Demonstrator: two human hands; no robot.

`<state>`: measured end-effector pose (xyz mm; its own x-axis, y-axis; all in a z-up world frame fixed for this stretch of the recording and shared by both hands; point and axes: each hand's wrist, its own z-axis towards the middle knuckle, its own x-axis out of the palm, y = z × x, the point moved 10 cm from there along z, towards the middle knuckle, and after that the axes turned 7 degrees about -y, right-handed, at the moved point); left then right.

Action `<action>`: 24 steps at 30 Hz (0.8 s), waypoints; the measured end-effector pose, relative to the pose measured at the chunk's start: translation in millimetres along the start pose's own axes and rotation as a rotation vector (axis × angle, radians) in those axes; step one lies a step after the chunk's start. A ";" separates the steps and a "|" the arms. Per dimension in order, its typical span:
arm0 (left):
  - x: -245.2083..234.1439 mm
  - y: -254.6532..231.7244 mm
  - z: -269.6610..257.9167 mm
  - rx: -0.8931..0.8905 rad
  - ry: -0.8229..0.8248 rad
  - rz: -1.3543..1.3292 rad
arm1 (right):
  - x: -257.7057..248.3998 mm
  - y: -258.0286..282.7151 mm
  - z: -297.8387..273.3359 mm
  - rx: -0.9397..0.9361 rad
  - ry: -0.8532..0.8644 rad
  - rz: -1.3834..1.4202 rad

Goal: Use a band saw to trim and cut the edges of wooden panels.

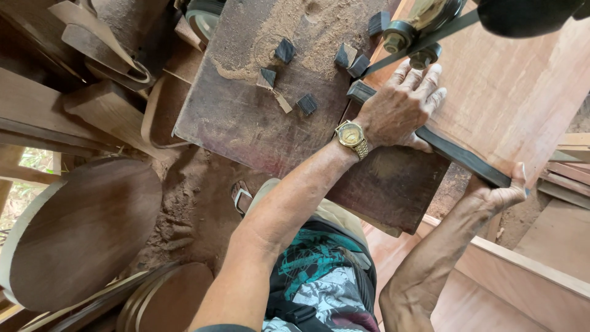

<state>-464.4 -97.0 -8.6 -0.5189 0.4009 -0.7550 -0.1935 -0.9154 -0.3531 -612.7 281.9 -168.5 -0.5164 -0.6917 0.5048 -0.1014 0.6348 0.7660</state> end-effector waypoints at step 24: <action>-0.9 2.4 2.1 -0.012 -0.004 -0.034 | 15.3 -4.1 -19.0 0.030 0.007 0.079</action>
<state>-466.1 -99.6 -7.7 -0.5153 0.4318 -0.7403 -0.2012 -0.9006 -0.3853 -603.9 262.2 -156.3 -0.5179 -0.6413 0.5661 -0.0862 0.6975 0.7114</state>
